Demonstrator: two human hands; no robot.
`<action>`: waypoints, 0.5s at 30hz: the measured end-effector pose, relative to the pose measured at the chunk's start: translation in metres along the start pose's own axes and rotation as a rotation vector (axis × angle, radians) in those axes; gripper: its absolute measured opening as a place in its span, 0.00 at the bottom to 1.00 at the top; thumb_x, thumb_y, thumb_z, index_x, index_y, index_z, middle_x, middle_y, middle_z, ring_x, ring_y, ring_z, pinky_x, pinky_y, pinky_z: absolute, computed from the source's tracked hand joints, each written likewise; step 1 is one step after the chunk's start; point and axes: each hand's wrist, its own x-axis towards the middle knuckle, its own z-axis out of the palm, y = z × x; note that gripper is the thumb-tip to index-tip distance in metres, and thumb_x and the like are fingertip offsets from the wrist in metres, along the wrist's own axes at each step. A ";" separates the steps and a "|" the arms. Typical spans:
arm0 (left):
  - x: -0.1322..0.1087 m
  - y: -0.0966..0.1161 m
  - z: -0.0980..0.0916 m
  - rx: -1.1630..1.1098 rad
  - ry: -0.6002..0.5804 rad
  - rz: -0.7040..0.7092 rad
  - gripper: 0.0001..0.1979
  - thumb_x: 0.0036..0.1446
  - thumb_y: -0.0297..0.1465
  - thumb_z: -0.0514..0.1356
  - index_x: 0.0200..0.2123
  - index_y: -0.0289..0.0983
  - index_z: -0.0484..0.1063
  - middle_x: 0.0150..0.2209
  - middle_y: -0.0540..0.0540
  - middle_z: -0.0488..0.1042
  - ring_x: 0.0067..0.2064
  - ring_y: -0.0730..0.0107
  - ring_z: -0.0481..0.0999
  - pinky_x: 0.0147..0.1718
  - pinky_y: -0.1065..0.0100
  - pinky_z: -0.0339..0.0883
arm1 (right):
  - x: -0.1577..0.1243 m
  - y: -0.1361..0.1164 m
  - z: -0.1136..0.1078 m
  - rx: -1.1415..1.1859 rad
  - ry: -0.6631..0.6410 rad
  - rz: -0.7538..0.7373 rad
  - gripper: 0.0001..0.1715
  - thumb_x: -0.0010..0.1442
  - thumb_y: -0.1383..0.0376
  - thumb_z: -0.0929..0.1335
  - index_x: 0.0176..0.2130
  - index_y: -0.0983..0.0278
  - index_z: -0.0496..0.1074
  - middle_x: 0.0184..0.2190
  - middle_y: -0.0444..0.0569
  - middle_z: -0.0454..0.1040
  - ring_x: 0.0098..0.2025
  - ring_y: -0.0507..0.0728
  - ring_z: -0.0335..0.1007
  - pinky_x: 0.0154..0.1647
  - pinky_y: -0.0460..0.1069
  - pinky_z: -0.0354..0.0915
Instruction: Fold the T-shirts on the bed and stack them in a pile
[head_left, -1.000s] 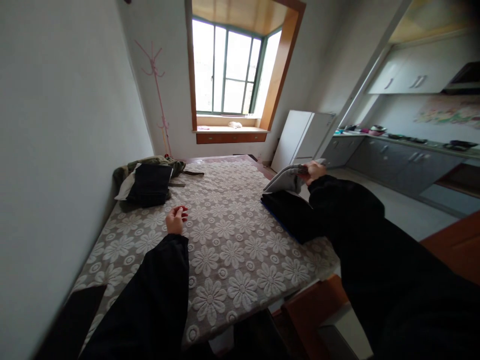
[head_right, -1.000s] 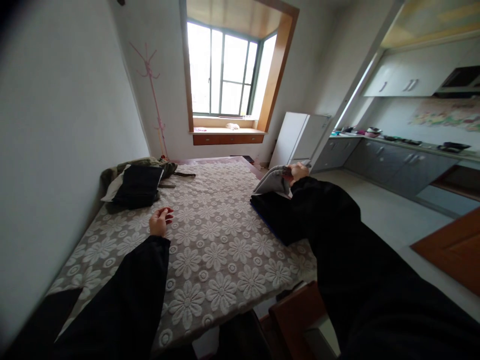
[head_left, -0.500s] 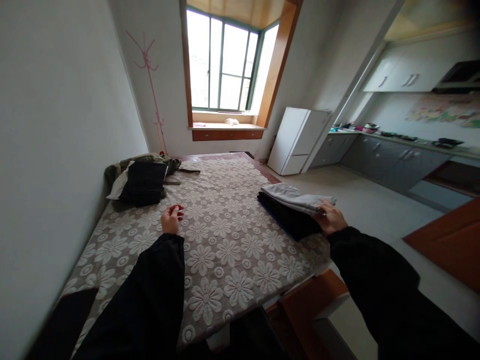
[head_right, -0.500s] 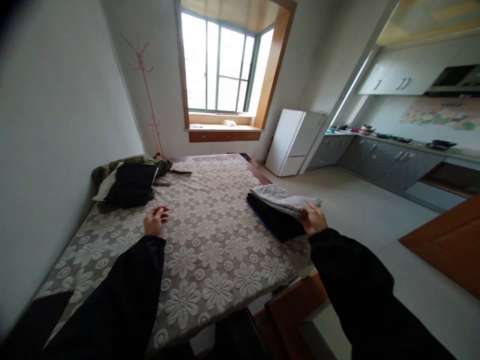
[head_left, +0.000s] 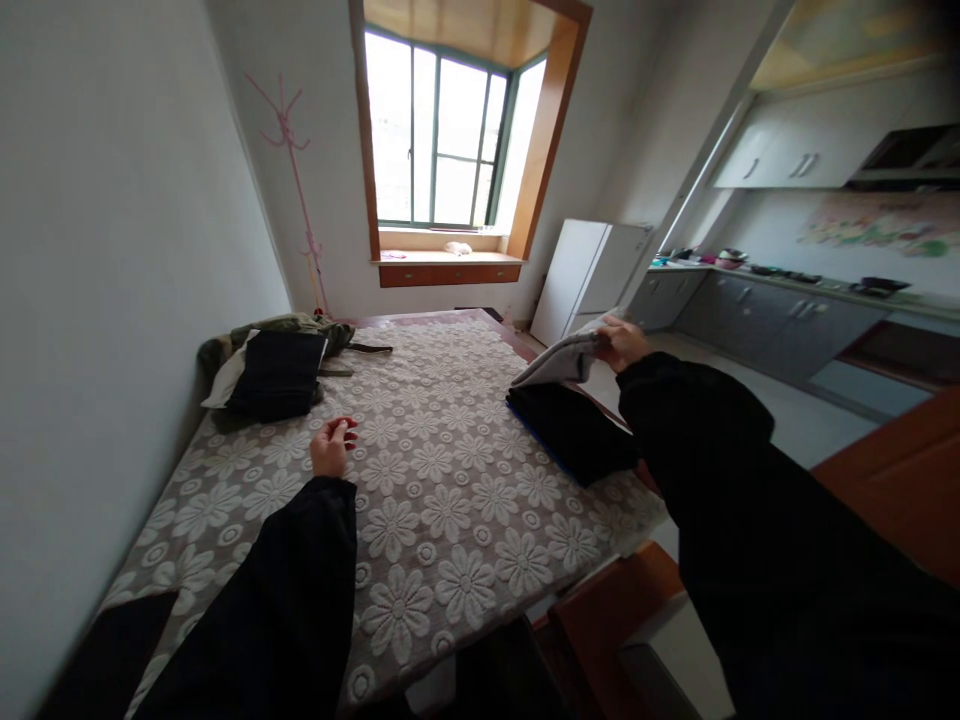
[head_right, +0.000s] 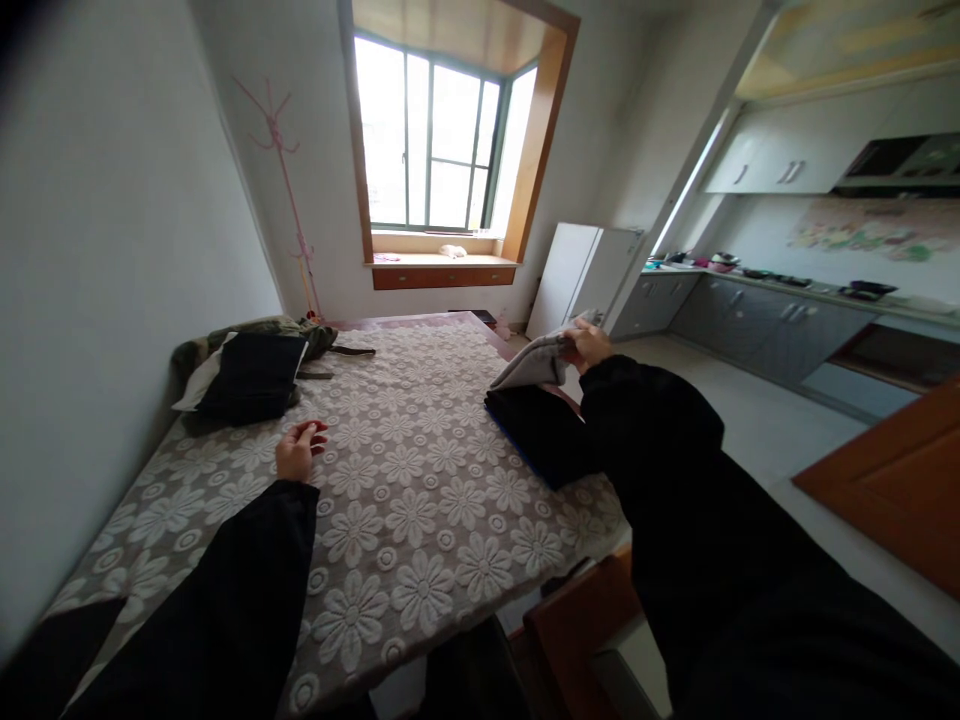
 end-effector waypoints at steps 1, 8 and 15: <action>0.000 0.000 0.000 0.000 0.002 0.001 0.12 0.45 0.38 0.63 0.31 0.36 0.73 0.32 0.45 0.78 0.24 0.73 0.73 0.20 0.74 0.64 | 0.009 -0.010 0.008 -0.001 0.010 -0.004 0.30 0.55 0.74 0.67 0.56 0.59 0.67 0.23 0.39 0.68 0.22 0.50 0.65 0.24 0.44 0.70; -0.001 -0.001 -0.002 0.003 0.000 0.014 0.12 0.46 0.39 0.64 0.31 0.37 0.73 0.32 0.44 0.79 0.24 0.72 0.73 0.20 0.73 0.64 | 0.023 -0.048 0.031 0.071 0.085 -0.009 0.26 0.55 0.73 0.69 0.53 0.60 0.73 0.22 0.39 0.70 0.22 0.48 0.66 0.28 0.45 0.71; 0.002 -0.005 -0.001 0.010 -0.009 0.011 0.13 0.45 0.40 0.63 0.31 0.37 0.73 0.33 0.43 0.79 0.24 0.73 0.72 0.19 0.74 0.64 | -0.022 -0.003 -0.010 0.105 0.085 0.066 0.30 0.51 0.77 0.68 0.53 0.64 0.72 0.21 0.39 0.69 0.22 0.50 0.66 0.25 0.45 0.71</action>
